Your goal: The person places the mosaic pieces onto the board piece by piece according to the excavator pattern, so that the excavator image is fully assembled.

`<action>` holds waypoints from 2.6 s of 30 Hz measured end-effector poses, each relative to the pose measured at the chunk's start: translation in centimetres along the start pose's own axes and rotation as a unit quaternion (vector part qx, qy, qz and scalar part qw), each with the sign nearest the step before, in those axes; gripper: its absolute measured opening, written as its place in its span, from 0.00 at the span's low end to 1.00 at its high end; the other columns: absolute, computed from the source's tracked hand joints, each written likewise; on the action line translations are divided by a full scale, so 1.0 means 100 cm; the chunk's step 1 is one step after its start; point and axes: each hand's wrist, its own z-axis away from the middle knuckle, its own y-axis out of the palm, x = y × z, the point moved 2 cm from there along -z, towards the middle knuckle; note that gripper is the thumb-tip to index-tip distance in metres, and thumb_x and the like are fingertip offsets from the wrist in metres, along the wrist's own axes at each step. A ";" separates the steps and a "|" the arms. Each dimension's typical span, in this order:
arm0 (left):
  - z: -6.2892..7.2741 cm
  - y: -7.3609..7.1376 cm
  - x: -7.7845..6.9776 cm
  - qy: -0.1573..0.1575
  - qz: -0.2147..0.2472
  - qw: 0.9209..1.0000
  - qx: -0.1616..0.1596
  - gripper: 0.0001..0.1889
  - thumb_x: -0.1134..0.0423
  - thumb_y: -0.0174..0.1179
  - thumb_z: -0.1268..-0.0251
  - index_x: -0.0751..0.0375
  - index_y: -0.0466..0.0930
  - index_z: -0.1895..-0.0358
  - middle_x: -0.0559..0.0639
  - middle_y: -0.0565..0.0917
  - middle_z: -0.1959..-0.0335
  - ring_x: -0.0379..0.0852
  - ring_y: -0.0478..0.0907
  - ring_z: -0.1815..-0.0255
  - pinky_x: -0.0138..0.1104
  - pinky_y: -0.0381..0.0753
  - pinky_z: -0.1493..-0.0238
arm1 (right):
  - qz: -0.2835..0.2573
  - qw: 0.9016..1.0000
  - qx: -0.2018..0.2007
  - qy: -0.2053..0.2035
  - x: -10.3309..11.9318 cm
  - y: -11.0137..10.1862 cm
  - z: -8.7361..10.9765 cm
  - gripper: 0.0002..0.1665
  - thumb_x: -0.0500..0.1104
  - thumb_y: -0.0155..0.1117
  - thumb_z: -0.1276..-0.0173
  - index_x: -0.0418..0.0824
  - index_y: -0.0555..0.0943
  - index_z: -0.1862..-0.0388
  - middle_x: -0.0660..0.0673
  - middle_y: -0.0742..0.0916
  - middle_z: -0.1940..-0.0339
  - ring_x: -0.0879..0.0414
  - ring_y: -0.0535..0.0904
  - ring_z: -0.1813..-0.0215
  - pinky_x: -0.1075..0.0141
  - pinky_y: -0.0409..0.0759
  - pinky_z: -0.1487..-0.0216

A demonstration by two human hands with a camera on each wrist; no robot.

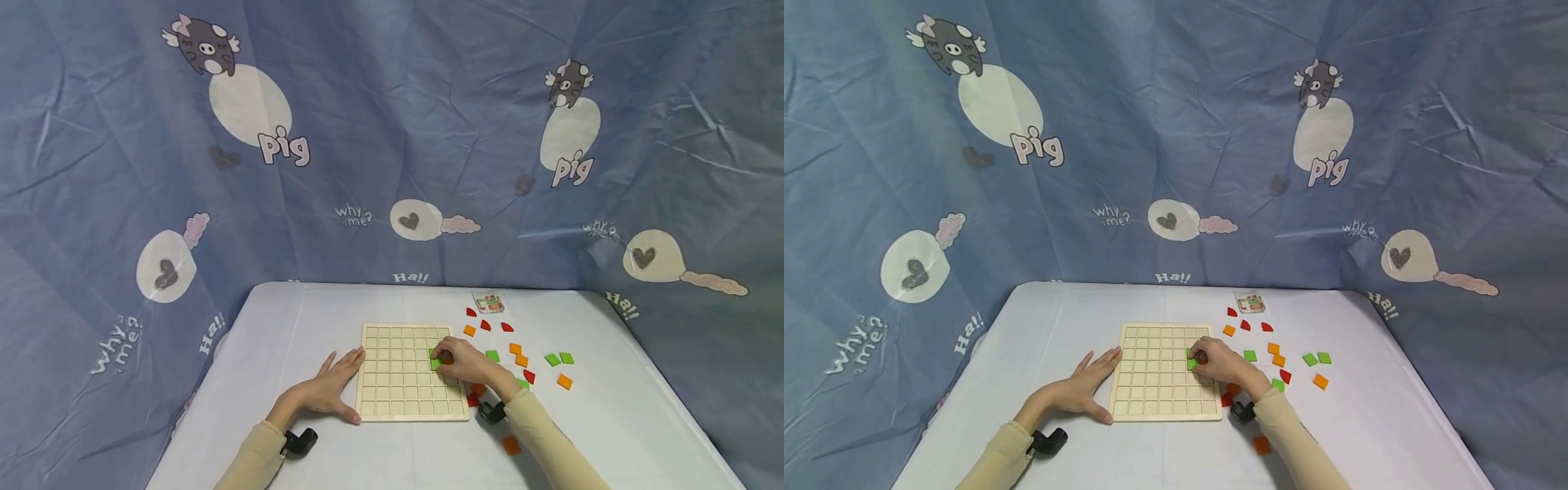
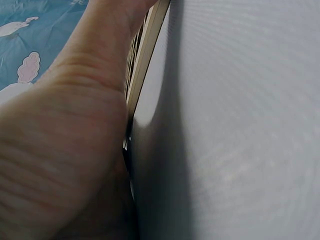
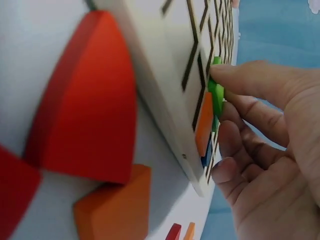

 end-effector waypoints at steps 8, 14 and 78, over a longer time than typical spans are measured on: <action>-0.001 0.000 0.000 0.002 0.008 1.000 -0.003 0.71 0.26 0.67 0.65 0.60 0.37 0.22 0.53 0.39 0.20 0.53 0.36 0.19 0.58 0.26 0.24 | -0.003 1.000 0.008 0.002 0.000 -0.002 0.001 0.11 0.41 0.71 0.39 0.44 0.83 0.57 0.52 0.82 0.60 0.64 0.75 0.62 0.71 0.79 0.59; -0.001 0.001 0.000 0.003 0.006 1.000 0.000 0.71 0.26 0.67 0.64 0.60 0.37 0.22 0.52 0.39 0.20 0.53 0.36 0.19 0.58 0.26 0.24 | -0.006 1.000 0.009 0.015 -0.002 0.001 0.004 0.13 0.42 0.71 0.40 0.45 0.82 0.56 0.53 0.82 0.59 0.63 0.75 0.60 0.70 0.79 0.57; 0.000 0.002 -0.002 0.008 0.005 1.000 -0.004 0.71 0.28 0.68 0.64 0.63 0.37 0.22 0.56 0.40 0.20 0.55 0.37 0.19 0.59 0.27 0.25 | 0.006 0.949 -0.152 0.275 -0.088 -0.068 0.096 0.18 0.43 0.71 0.45 0.35 0.79 0.59 0.44 0.82 0.66 0.54 0.75 0.64 0.64 0.77 0.64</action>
